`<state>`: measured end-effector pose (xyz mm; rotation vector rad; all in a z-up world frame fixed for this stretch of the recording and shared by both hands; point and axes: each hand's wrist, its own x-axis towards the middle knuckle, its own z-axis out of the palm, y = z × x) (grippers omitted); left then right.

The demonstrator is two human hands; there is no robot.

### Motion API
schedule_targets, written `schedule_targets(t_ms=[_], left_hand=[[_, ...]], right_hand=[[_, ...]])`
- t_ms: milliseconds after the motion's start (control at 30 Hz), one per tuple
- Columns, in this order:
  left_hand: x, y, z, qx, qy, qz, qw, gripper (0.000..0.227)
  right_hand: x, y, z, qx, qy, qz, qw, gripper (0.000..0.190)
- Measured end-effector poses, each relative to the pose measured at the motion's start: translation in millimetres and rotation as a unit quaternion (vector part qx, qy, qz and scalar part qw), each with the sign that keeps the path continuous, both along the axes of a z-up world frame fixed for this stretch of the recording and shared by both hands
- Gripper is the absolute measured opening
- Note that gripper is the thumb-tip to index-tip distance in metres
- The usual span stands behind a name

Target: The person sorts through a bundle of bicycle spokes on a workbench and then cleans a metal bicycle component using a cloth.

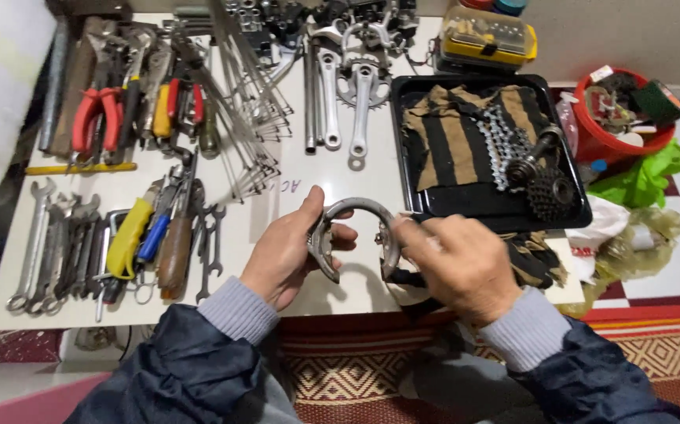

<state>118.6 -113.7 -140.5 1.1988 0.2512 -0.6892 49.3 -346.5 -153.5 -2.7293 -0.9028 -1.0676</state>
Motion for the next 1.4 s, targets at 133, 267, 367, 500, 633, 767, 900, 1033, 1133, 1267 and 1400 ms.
schedule_targets(t_ms=[133,267,367,500,633,767,900,1033,1133,1267,1400], left_hand=[[4,5,-4,-0.011,-0.013,0.050,0.999,0.066],[7,4,-6,-0.048,0.017,0.053,0.997,0.059],[5,0,-11,-0.070,0.037,0.057,0.995,0.052],[5,-3,-16,-0.085,0.038,0.074,0.993,0.043],[-3,-6,6,-0.013,-0.006,0.071,0.997,0.045],[-2,-19,-7,0.070,-0.095,0.020,0.993,0.053],[-14,-33,-9,0.103,-0.087,-0.011,0.991,0.053],[-11,-30,-14,0.087,-0.124,-0.005,0.988,0.047],[-18,-26,8,0.057,-0.106,0.017,0.993,0.047],[-15,-24,12,0.011,-0.097,0.044,0.994,0.053],[-7,-17,12,0.007,-0.100,0.050,0.994,0.056]], right_hand=[[-13,-16,-12,-0.039,0.081,-0.127,0.988,0.047],[-25,-5,-38,-0.098,0.333,-0.223,0.911,0.072],[-23,-16,-84,-0.115,0.379,-0.215,0.893,0.061],[-5,-31,-65,0.026,0.441,-0.195,0.876,0.052],[3,-23,-1,0.253,0.385,-0.260,0.849,0.057],[10,8,35,0.393,0.300,-0.176,0.851,0.035],[13,42,-7,0.301,0.249,0.009,0.920,0.040],[11,47,-2,0.369,0.290,-0.047,0.882,0.031],[11,62,31,0.480,0.330,-0.097,0.807,0.025],[16,57,37,0.721,0.339,-0.116,0.594,0.016],[9,21,12,0.516,0.360,-0.112,0.769,0.046]])
